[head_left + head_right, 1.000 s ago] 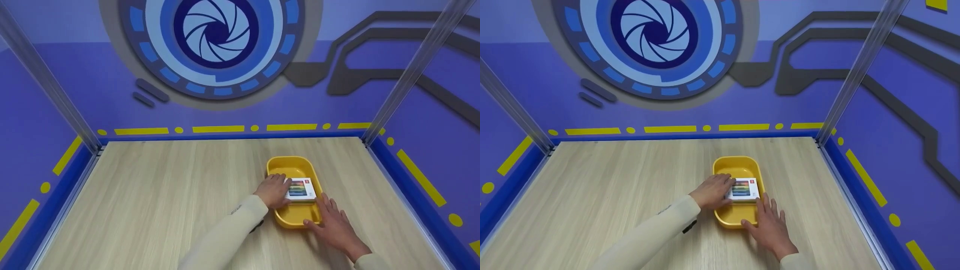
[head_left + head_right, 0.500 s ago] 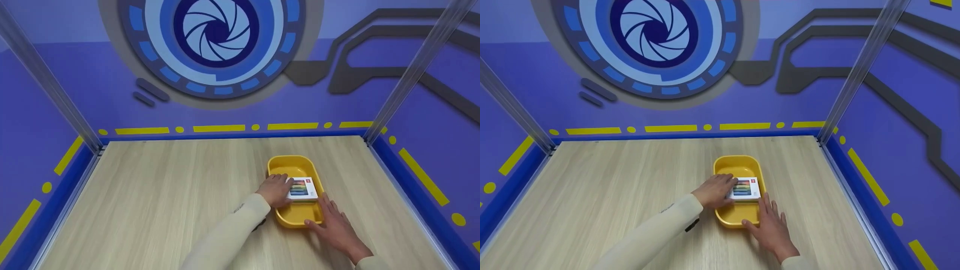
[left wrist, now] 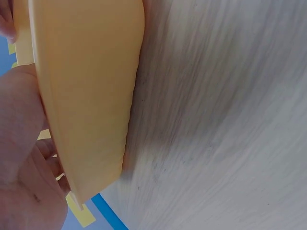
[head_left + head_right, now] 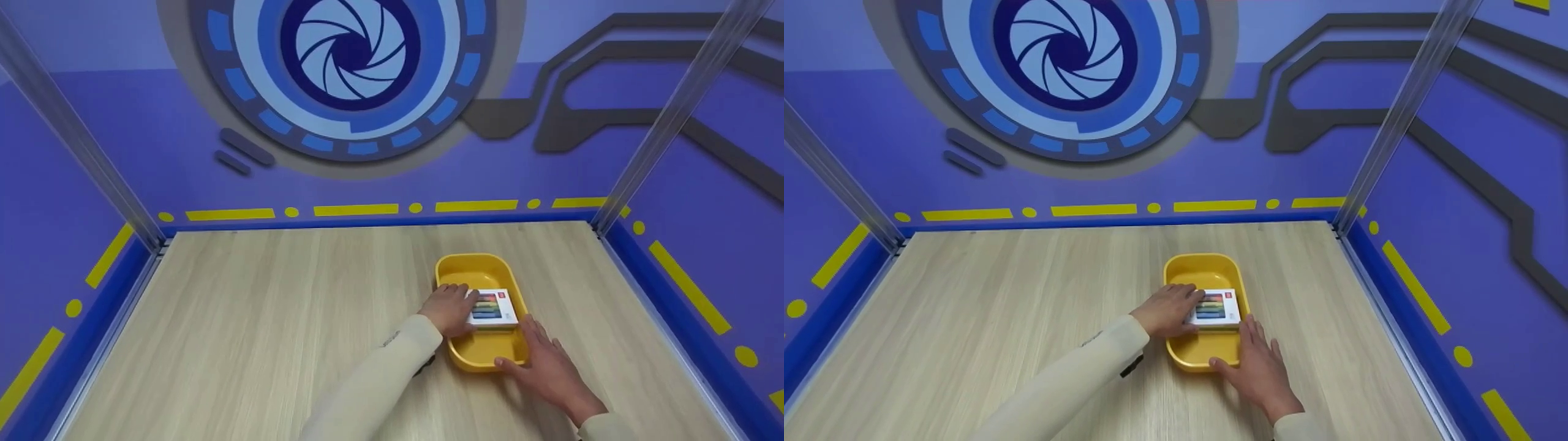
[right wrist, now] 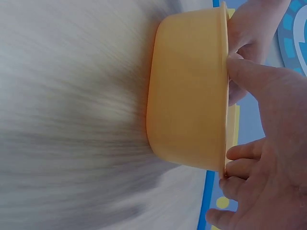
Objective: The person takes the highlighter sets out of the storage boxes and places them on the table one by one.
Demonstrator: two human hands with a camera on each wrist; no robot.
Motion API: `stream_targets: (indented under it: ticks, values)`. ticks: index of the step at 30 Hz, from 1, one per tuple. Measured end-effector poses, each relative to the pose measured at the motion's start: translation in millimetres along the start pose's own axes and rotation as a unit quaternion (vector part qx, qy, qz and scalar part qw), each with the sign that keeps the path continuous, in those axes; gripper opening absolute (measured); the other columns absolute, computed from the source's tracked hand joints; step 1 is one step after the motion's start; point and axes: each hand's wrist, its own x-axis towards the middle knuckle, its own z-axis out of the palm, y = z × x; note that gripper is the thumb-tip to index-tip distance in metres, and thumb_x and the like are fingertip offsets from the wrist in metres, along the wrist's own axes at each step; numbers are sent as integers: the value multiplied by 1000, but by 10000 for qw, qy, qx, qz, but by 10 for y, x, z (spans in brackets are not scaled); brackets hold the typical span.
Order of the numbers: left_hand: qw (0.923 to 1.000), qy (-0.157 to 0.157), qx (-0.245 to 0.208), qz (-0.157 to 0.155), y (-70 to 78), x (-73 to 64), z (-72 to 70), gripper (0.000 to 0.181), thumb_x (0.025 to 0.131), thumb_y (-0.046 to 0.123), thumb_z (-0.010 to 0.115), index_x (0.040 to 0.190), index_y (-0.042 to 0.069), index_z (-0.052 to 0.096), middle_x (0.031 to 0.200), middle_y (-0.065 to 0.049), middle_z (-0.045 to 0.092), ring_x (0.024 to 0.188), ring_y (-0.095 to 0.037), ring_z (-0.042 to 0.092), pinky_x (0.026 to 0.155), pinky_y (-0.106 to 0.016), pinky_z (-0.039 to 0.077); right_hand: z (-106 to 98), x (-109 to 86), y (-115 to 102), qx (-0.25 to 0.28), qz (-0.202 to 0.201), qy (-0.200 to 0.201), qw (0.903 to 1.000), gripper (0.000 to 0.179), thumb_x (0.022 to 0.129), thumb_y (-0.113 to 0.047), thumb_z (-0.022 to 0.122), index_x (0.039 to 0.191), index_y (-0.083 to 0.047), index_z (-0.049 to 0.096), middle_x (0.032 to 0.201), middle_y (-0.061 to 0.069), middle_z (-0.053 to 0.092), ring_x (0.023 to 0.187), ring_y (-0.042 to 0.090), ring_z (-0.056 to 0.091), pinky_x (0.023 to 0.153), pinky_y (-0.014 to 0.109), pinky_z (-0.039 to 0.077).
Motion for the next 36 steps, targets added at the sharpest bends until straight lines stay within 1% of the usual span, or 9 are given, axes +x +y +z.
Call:
stream_targets:
  ticks: [4,8,14,24,30,33,36]
  values:
    - [9999,104,-23,23,5,-6,16,68,89,55,60,147,29,36,145,4,47,132,-13,46,119,-31,30,-2,-8,-14,6,49,28,10000,129,65,-82,59,156,-11,0,162,20,3,148,42,6,118,62,0]
    - [9997,212,-40,71,3,-3,28,66,89,54,61,146,30,37,142,4,49,129,-13,48,118,-31,30,-2,-11,-13,-8,35,76,10000,130,65,-83,58,156,-12,0,162,20,3,148,42,7,119,61,1]
    - [9997,189,-88,113,-4,-10,15,65,89,54,61,145,32,37,142,3,48,129,-14,47,119,-31,28,7,-20,-4,9,-6,42,10000,132,64,-86,56,156,-11,-2,162,20,3,149,41,6,119,61,0]
    - [9995,201,-145,195,-1,-12,0,67,88,53,62,146,33,36,142,3,47,128,-15,46,120,-33,27,-10,-52,-16,84,15,22,10000,131,64,-84,57,156,-13,-3,163,18,3,149,41,6,119,61,-1]
    - [9994,285,16,185,-5,-22,-17,67,88,53,62,146,30,37,141,3,47,127,-14,46,119,-31,28,-11,-62,-24,67,3,41,10000,131,64,-84,57,156,-14,-5,163,18,3,148,41,8,119,61,-1]
    - [9992,312,129,213,-11,-33,-32,66,89,52,61,146,29,37,141,3,48,127,-14,47,118,-30,30,-16,-59,-25,11,-27,48,10000,129,65,-84,57,156,-14,-3,163,17,3,149,41,5,119,62,-2]
    - [9993,276,143,220,-17,-49,-53,67,89,53,61,147,28,36,141,3,47,128,-14,46,118,-31,29,-26,-53,-24,-136,-92,87,9998,127,65,-85,55,157,-13,4,163,17,4,149,40,3,118,62,-1]
